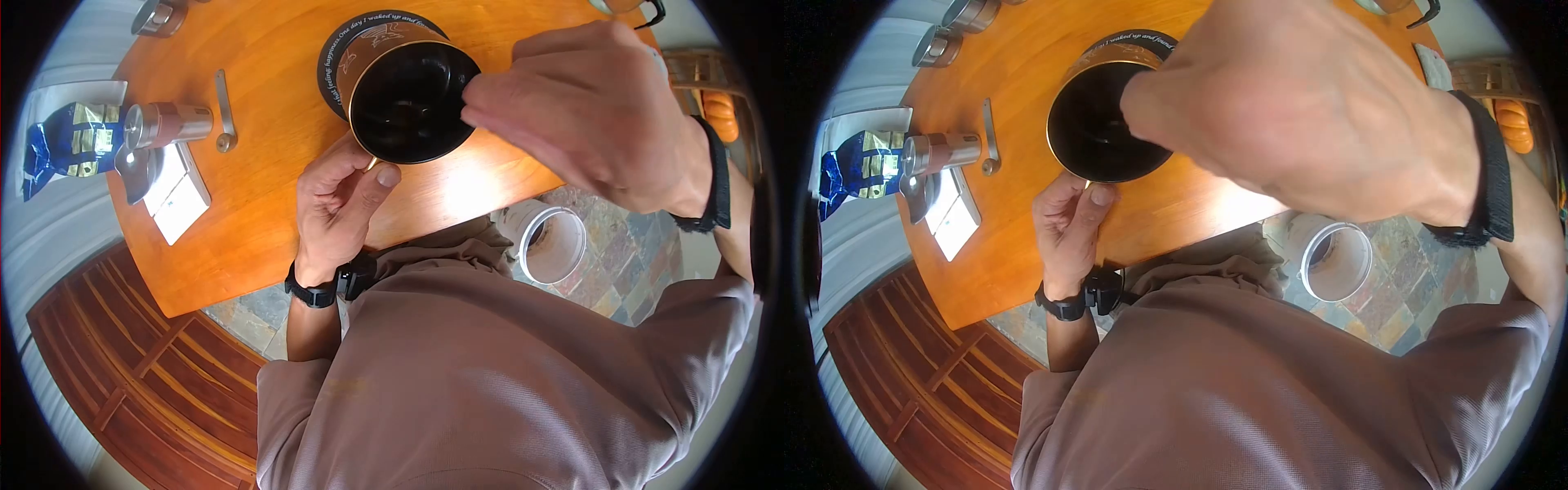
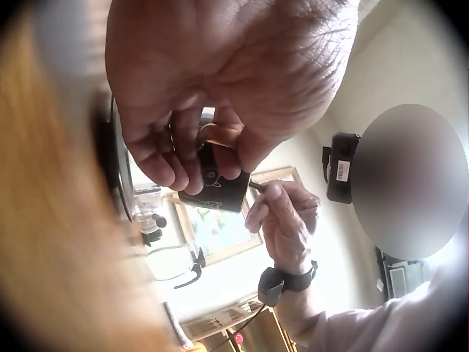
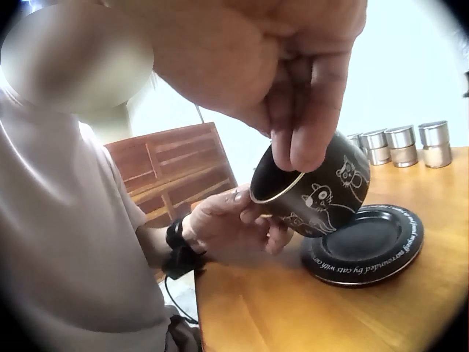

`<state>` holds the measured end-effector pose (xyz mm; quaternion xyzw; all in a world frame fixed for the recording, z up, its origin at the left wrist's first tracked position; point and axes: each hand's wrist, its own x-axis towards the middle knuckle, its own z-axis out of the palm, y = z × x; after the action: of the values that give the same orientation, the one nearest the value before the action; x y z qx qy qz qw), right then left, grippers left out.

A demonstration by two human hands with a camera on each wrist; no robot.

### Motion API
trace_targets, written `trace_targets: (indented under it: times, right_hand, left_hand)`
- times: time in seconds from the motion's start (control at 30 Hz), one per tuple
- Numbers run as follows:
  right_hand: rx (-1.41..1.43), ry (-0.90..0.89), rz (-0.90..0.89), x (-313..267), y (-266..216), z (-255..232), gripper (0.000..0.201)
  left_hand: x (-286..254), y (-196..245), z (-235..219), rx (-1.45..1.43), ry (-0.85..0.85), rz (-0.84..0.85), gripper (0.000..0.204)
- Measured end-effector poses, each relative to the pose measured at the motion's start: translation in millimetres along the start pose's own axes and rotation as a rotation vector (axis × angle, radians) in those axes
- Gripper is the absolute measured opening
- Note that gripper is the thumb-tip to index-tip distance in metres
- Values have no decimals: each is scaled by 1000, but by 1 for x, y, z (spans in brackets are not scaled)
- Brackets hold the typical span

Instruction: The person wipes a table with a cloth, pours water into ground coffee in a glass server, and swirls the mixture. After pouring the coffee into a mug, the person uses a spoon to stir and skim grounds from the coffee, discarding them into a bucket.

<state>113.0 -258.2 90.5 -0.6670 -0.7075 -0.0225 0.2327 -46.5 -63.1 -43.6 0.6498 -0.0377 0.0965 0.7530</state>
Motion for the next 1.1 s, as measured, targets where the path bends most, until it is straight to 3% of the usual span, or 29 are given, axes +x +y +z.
trace_targets:
  times: [0.1,0.43,0.5,0.93,1.0,1.1]
  right_hand:
    - [-49,123,-75,0,4,-1,22]
    - [0,31,-38,-10,2,8,18]
    - [116,124,25,-14,8,13,16]
    - [234,102,299,-25,0,-2,9]
    - [366,164,446,-29,-2,-5,8]
    - [314,251,543,-41,-5,-5,13]
  left_hand:
    - [0,3,0,4,-6,-40,17]
    - [1,8,-1,-23,11,-118,10]
    - [2,8,-2,-20,0,-155,9]
    - [6,12,3,-127,80,-211,11]
    - [7,11,3,-121,82,-213,10]
    - [7,10,1,-118,65,-212,9]
